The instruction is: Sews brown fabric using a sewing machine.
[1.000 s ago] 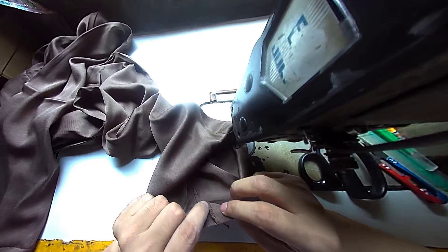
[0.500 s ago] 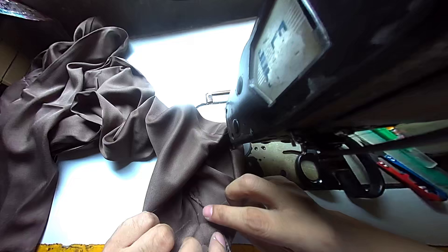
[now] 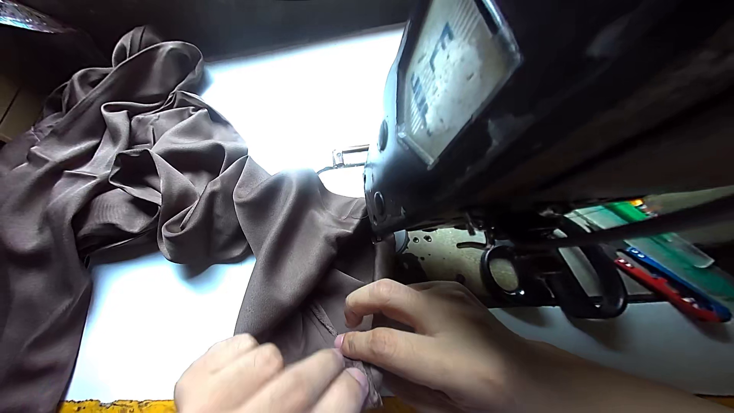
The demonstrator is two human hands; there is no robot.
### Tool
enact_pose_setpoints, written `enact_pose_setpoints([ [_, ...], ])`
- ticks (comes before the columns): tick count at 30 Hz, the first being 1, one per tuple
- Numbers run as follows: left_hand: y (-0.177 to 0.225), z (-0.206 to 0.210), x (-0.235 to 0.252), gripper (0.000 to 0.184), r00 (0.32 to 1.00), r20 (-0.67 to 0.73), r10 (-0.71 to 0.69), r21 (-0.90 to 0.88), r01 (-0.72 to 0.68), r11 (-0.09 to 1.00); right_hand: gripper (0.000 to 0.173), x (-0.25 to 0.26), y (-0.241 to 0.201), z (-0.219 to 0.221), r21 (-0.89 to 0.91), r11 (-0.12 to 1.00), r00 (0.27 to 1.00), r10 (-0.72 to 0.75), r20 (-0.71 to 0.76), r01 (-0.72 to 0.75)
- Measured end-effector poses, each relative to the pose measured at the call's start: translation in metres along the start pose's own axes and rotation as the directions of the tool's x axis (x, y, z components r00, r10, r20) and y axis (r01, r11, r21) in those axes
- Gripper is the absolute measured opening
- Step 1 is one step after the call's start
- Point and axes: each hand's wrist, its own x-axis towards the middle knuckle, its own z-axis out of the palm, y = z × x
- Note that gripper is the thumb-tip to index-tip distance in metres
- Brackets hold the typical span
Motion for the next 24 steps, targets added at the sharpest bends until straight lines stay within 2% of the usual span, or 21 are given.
enact_pose_setpoints([
  [2, -0.002, 0.003, 0.008, 0.009, 0.983, 0.019, -0.184, -0.236, 0.183, 0.954, 0.014, 0.004, -0.001, -0.005, 0.148, 0.987, 0.997, 0.059, 0.054, -0.067],
  [5, -0.009, 0.001, 0.019, 0.011, 0.909, 0.189, -0.371, -0.575, 0.408, 0.709, 0.013, 0.011, -0.002, -0.013, 0.394, 0.879, 0.962, 0.222, 0.159, -0.268],
  [7, -0.013, 0.0, 0.021, 0.011, 0.86, 0.271, -0.432, -0.633, 0.497, 0.594, 0.012, 0.013, -0.003, -0.016, 0.524, 0.758, 0.921, 0.317, 0.225, -0.389],
  [9, -0.016, 0.002, 0.022, 0.016, 0.844, 0.284, -0.454, -0.653, 0.518, 0.553, 0.01, 0.014, -0.002, -0.019, 0.582, 0.661, 0.88, 0.375, 0.291, -0.474],
  [11, -0.017, 0.004, 0.023, 0.03, 0.869, 0.244, -0.431, -0.641, 0.478, 0.6, 0.009, 0.015, -0.002, -0.02, 0.608, 0.578, 0.837, 0.422, 0.348, -0.544],
  [12, -0.018, 0.006, 0.023, 0.03, 0.895, 0.204, -0.397, -0.635, 0.429, 0.642, 0.008, 0.015, -0.001, -0.021, 0.624, 0.534, 0.818, 0.435, 0.376, -0.57],
  [15, -0.024, 0.009, 0.021, 0.011, 0.961, 0.094, -0.259, -0.557, 0.267, 0.786, 0.005, 0.017, 0.001, -0.022, 0.669, 0.405, 0.772, 0.456, 0.444, -0.623],
  [16, -0.025, 0.009, 0.02, 0.01, 0.971, 0.082, -0.224, -0.502, 0.234, 0.832, 0.005, 0.018, 0.002, -0.023, 0.675, 0.383, 0.764, 0.459, 0.453, -0.63],
  [20, -0.025, 0.01, 0.017, 0.02, 0.984, 0.028, -0.176, -0.269, 0.177, 0.947, 0.008, 0.019, 0.002, -0.024, 0.675, 0.335, 0.734, 0.486, 0.474, -0.657],
  [24, -0.023, 0.016, 0.012, 0.017, 0.99, -0.062, -0.13, -0.072, 0.125, 0.989, 0.008, 0.018, 0.003, -0.021, 0.708, 0.218, 0.676, 0.57, 0.467, -0.672],
])
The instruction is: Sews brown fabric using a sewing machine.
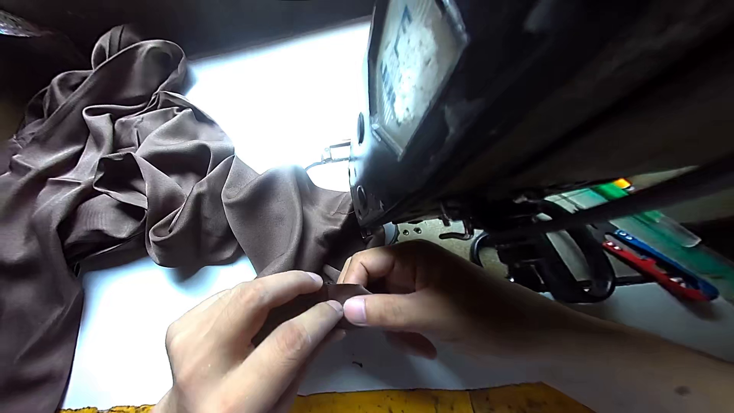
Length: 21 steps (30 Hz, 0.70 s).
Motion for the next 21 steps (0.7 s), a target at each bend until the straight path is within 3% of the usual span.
enact_pose_setpoints([
  [14, -0.0018, 0.003, 0.0047, 0.008, 0.999, 0.004, -0.032, -0.097, 0.032, 0.995, 0.008, -0.0004, 0.0034, 0.0035, -0.077, 0.996, 0.998, -0.053, -0.036, 0.05],
  [21, 0.001, -0.0012, 0.0073, 0.007, 0.996, 0.056, -0.073, -0.09, 0.078, 0.993, 0.019, -0.0042, 0.0059, 0.0043, -0.302, 0.937, 0.974, -0.211, -0.083, 0.177],
])
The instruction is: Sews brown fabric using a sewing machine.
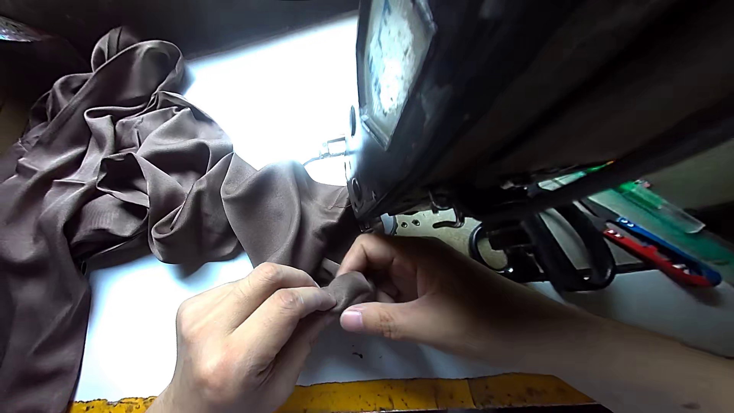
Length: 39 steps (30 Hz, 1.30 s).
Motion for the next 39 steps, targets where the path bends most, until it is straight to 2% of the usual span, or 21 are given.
enact_pose_setpoints([
  [2, 0.004, -0.004, 0.0, 0.007, 0.999, -0.006, -0.038, 0.091, 0.038, 0.995, 0.038, 0.0, 0.001, -0.002, -0.14, 0.986, 0.996, -0.09, -0.017, 0.087],
  [4, 0.011, -0.011, 0.001, 0.007, 0.997, 0.003, -0.078, 0.182, 0.076, 0.98, 0.046, -0.001, 0.0, -0.004, -0.342, 0.926, 0.984, -0.177, -0.017, 0.161],
  [7, 0.02, -0.02, 0.0, 0.008, 0.997, -0.001, -0.077, 0.306, 0.073, 0.949, 0.026, -0.004, -0.002, -0.003, -0.498, 0.825, 0.958, -0.283, 0.049, 0.269],
  [10, 0.031, -0.026, -0.001, 0.009, 0.997, 0.027, -0.074, 0.317, 0.062, 0.946, 0.018, -0.007, -0.006, 0.0, -0.469, 0.829, 0.948, -0.309, 0.071, 0.306],
  [13, 0.04, -0.028, 0.003, 0.013, 0.985, 0.113, -0.131, 0.117, 0.117, 0.986, 0.024, -0.008, -0.011, -0.001, -0.413, 0.832, 0.926, -0.364, 0.095, 0.37],
  [15, 0.039, -0.026, 0.006, 0.015, 0.974, 0.163, -0.157, -0.011, 0.16, 0.987, 0.017, -0.009, -0.013, -0.003, -0.433, 0.796, 0.903, -0.41, 0.13, 0.423],
  [17, 0.034, -0.025, 0.008, 0.018, 0.971, 0.194, -0.137, -0.033, 0.146, 0.989, 0.015, -0.01, -0.014, -0.004, -0.471, 0.778, 0.906, -0.398, 0.143, 0.416],
  [20, 0.027, -0.027, 0.009, 0.021, 0.971, 0.226, -0.073, 0.003, 0.074, 0.997, 0.013, -0.01, -0.017, -0.006, -0.455, 0.794, 0.914, -0.378, 0.15, 0.403],
  [23, 0.024, -0.029, 0.007, 0.02, 0.979, 0.199, -0.031, 0.086, 0.014, 0.996, 0.015, -0.012, -0.015, -0.003, -0.51, 0.751, 0.902, -0.409, 0.139, 0.419],
  [25, 0.023, -0.028, 0.005, 0.016, 0.981, 0.193, 0.005, 0.135, -0.031, 0.99, 0.015, -0.015, -0.012, 0.002, -0.598, 0.674, 0.879, -0.461, 0.121, 0.435],
  [29, 0.022, -0.019, -0.001, 0.01, 0.99, 0.115, 0.085, 0.268, -0.113, 0.957, 0.014, -0.018, -0.003, 0.009, -0.736, 0.457, 0.766, -0.63, 0.128, 0.499],
  [34, 0.018, -0.005, -0.012, 0.009, 0.982, 0.007, 0.189, 0.337, -0.18, 0.924, 0.018, -0.025, 0.006, 0.015, -0.824, 0.304, 0.71, -0.685, 0.16, 0.479],
  [36, 0.016, -0.004, -0.016, 0.009, 0.978, -0.002, 0.209, 0.351, -0.195, 0.916, 0.017, -0.027, 0.01, 0.017, -0.837, 0.279, 0.703, -0.692, 0.165, 0.471],
  [39, 0.011, -0.004, -0.017, 0.011, 0.973, -0.002, 0.231, 0.35, -0.216, 0.912, 0.016, -0.03, 0.013, 0.018, -0.818, 0.312, 0.697, -0.702, 0.144, 0.483],
])
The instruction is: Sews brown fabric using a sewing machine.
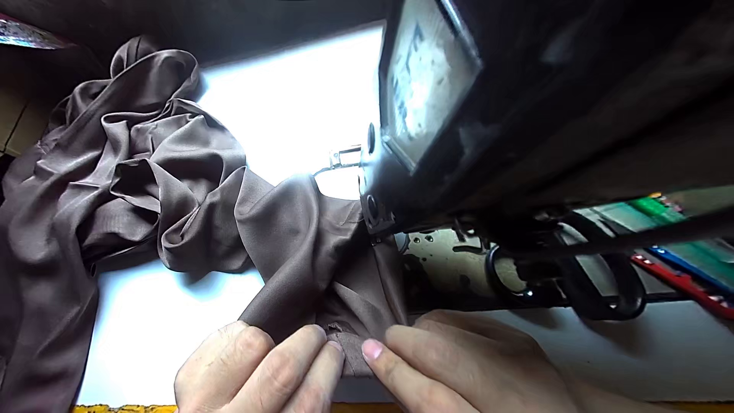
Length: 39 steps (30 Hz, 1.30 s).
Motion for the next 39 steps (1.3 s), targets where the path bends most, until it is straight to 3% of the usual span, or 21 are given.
enact_pose_setpoints([
  [13, -0.007, 0.004, -0.003, 0.017, 0.999, 0.01, 0.042, -0.041, -0.041, 0.998, 0.013, -0.006, 0.0, 0.004, 0.126, 0.992, 0.998, 0.034, -0.043, -0.028],
  [18, -0.007, 0.006, -0.005, 0.015, 0.997, 0.028, 0.074, -0.014, -0.074, 0.997, 0.019, -0.007, 0.004, 0.005, 0.134, 0.991, 0.999, -0.034, 0.012, 0.032],
  [26, -0.017, 0.007, -0.008, 0.012, 0.966, -0.005, 0.258, -0.061, -0.258, 0.964, 0.015, -0.01, 0.004, 0.011, 0.148, 0.986, 0.997, -0.078, 0.016, 0.075],
  [29, -0.019, 0.006, -0.008, 0.011, 0.96, -0.018, 0.278, -0.069, -0.279, 0.958, 0.019, -0.01, 0.005, 0.011, 0.265, 0.963, 0.998, 0.049, 0.039, -0.057],
  [32, -0.02, 0.007, -0.007, 0.009, 0.96, -0.039, 0.277, -0.021, -0.278, 0.96, 0.038, -0.005, 0.008, 0.008, 0.46, 0.843, 0.96, 0.254, 0.118, -0.28],
  [36, -0.023, 0.008, -0.008, 0.012, 0.959, -0.039, 0.28, 0.001, -0.28, 0.96, 0.027, 0.001, 0.013, 0.006, 0.574, 0.7, 0.905, 0.345, 0.248, -0.424],
  [39, -0.023, 0.009, -0.008, 0.014, 0.961, -0.045, 0.272, 0.008, -0.272, 0.962, 0.019, 0.006, 0.014, 0.003, 0.649, 0.449, 0.784, 0.436, 0.442, -0.615],
])
